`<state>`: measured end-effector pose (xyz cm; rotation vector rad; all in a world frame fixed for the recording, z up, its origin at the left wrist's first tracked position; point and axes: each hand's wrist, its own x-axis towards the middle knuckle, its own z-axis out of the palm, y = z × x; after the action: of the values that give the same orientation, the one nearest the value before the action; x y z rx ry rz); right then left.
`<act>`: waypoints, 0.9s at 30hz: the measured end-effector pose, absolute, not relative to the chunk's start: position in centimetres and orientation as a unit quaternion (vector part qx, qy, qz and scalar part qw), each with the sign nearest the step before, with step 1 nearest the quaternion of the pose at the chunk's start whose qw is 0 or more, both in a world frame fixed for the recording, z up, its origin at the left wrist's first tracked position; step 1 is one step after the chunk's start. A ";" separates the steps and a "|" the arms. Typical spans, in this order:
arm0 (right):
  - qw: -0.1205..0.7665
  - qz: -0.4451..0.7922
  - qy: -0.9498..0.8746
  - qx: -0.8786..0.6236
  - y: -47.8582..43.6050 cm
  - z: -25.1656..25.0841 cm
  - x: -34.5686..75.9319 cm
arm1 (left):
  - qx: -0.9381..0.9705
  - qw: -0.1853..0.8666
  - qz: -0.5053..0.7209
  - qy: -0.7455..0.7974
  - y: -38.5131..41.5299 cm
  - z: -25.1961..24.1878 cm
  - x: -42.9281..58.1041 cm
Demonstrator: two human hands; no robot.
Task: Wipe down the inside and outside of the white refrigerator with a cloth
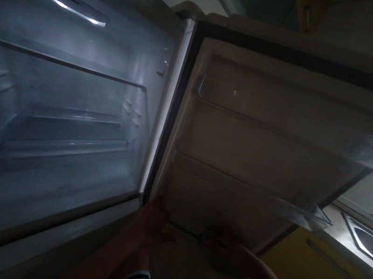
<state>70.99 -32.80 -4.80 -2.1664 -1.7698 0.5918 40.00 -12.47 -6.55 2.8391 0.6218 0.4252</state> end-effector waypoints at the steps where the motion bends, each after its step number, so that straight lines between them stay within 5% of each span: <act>1: 0.134 0.211 -0.610 -0.752 -32.3 -4.8 70.7 | 0.961 0.105 0.146 0.209 -12.6 -6.4 39.9; 6: 0.137 0.170 -0.644 -0.733 -27.9 -2.3 66.1 | 0.961 0.092 0.171 0.197 -12.8 -7.0 39.8; 13: 0.196 -0.248 -0.695 -0.646 -23.0 3.1 61.9 | 0.964 0.076 0.160 0.198 -12.5 -7.5 39.8; 20: 0.032 -0.177 -0.853 -0.490 -20.0 0.0 62.7 | 0.953 0.086 0.219 0.189 -12.4 -7.9 39.8; 27: 0.177 -0.296 -0.635 -0.691 -30.1 0.3 73.5 | 0.968 0.061 0.128 0.206 -12.7 -7.4 40.4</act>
<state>73.51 -30.08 0.32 -1.9559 -1.7966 -0.8387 40.38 -12.70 -7.37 2.9283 0.6236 0.3869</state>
